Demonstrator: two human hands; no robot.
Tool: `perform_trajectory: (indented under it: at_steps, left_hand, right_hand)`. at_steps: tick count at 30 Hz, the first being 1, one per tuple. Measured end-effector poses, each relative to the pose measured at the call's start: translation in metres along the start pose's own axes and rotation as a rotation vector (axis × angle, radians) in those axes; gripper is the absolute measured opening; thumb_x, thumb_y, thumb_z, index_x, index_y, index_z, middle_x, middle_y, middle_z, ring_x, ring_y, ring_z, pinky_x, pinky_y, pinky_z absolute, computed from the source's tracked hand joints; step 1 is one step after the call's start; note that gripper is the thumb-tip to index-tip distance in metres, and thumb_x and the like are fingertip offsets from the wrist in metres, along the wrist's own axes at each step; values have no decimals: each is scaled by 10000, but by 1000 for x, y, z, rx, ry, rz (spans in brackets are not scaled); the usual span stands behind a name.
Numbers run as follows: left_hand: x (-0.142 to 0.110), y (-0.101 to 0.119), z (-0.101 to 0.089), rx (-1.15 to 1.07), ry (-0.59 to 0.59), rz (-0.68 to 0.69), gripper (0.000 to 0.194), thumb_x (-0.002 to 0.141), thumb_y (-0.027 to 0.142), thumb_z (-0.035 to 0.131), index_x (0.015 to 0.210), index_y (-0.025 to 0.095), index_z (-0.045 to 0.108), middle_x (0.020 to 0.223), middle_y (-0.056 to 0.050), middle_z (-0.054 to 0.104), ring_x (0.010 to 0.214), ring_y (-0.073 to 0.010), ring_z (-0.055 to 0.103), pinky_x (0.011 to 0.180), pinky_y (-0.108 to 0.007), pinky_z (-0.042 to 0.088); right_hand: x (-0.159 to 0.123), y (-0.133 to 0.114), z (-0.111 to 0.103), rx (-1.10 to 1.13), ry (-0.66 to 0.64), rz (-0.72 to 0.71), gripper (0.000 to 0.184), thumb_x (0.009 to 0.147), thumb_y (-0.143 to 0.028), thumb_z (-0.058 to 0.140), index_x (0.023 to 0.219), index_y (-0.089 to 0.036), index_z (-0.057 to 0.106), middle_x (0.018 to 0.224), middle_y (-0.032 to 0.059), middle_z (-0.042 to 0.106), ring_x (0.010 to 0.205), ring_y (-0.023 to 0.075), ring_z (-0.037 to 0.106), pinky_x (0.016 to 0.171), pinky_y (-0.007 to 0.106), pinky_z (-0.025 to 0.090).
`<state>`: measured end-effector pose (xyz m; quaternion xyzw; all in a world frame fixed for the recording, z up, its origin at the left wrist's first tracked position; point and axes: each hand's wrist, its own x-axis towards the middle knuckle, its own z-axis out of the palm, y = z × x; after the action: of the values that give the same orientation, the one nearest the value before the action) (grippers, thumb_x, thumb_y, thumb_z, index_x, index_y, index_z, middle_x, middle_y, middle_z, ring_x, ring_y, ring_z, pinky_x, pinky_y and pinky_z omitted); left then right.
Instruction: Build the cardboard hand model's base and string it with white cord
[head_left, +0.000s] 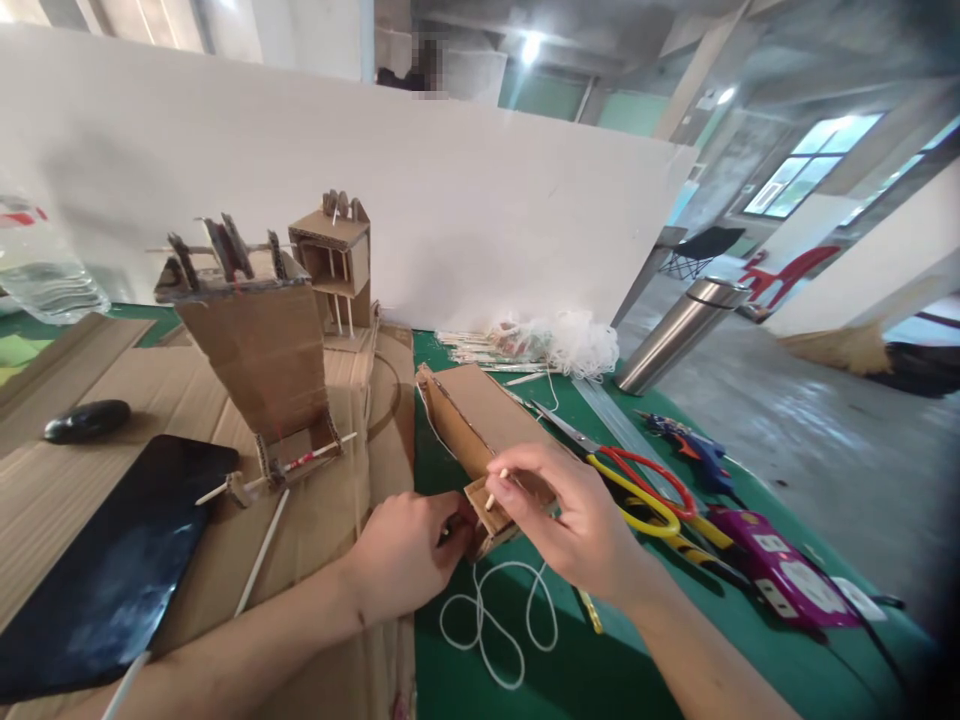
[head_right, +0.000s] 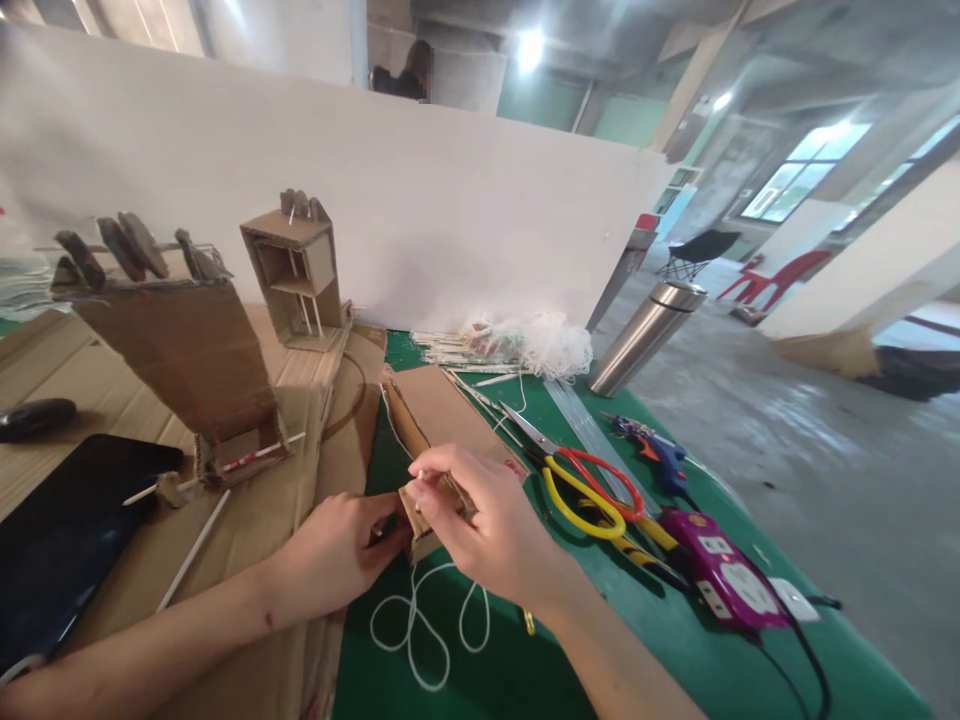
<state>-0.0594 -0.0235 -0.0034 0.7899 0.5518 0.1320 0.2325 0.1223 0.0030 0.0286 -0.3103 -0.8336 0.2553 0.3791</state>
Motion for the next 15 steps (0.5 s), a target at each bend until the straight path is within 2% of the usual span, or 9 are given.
perform_trajectory:
  at_steps: [3, 7, 15]
  left_hand:
    - [-1, -1, 4, 125, -19, -11, 216, 859, 246, 410, 924, 213, 612, 766, -58, 711, 656, -243, 675, 541, -282, 431]
    - [-1, -1, 8, 247, -48, -18, 245, 847, 234, 392, 980, 199, 595, 793, -102, 716, 684, -305, 683, 579, -368, 492]
    - [-1, 1, 6, 245, -57, -24, 247, 841, 229, 409, 990, 205, 604, 824, -95, 719, 741, -300, 688, 636, -392, 521]
  right_hand:
    - [1, -3, 0, 5, -42, 9, 45, 894, -188, 520, 883, -214, 555, 762, -5, 594, 614, 106, 517, 528, 226, 409]
    - [4, -7, -1, 57, -91, 40, 86, 893, -187, 500, 813, -199, 527, 731, -5, 555, 577, 102, 467, 501, 230, 384]
    - [6, -6, -1, 8, -102, -23, 148, 871, -154, 491, 732, -197, 467, 728, -2, 484, 622, 119, 466, 544, 258, 385]
